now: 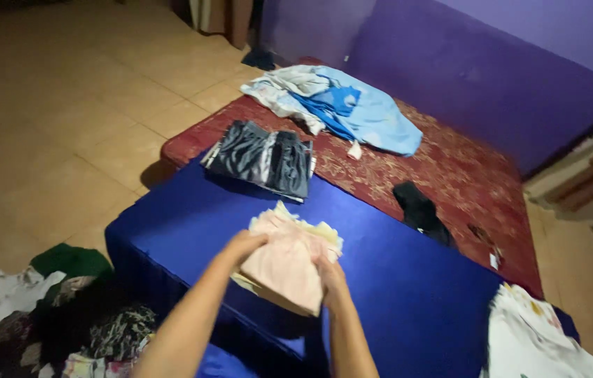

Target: Fold various pieces of laundry on a bed and stack them.

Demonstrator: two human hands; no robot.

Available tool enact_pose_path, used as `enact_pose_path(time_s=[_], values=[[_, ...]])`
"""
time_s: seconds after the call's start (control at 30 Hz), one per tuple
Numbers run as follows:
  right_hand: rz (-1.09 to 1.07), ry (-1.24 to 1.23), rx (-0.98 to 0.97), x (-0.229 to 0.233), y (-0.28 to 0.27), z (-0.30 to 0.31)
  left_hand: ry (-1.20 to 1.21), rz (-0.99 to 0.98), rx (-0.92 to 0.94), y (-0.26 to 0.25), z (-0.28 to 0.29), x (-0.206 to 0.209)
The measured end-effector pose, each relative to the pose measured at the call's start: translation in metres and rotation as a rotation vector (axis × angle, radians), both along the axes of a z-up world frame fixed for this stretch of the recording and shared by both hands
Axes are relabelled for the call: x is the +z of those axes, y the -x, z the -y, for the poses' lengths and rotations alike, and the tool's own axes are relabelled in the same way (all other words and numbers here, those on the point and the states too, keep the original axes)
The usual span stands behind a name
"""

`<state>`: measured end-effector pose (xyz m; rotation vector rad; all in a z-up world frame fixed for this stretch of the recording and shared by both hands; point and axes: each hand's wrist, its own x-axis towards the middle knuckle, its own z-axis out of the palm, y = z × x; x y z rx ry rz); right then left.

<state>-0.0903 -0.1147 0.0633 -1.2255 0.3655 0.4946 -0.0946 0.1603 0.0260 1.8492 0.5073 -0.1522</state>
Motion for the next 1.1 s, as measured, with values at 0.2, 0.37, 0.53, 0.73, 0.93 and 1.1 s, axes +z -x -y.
enact_pose_path(time_s=[0.2,0.37,0.53,0.73,0.93,1.1], values=[[0.289,-0.176,0.168,0.056,-0.022,-0.133,-0.321,0.129,0.105,0.000,-0.139,0.070],[0.351,-0.189,0.212,0.060,-0.038,-0.187,-0.428,0.021,0.240,0.023,-0.163,0.134],[1.000,0.765,0.264,-0.064,-0.040,-0.194,-0.681,-0.216,0.173,0.054,-0.115,0.103],[1.144,0.800,0.347,-0.070,-0.004,-0.188,-0.932,0.157,0.476,0.058,-0.066,0.026],[1.444,0.755,0.337,-0.033,-0.001,-0.206,-0.912,0.535,0.474,0.051,-0.075,0.024],[1.380,0.973,0.313,-0.066,0.000,-0.246,-0.923,0.636,0.420,0.063,-0.111,0.001]])
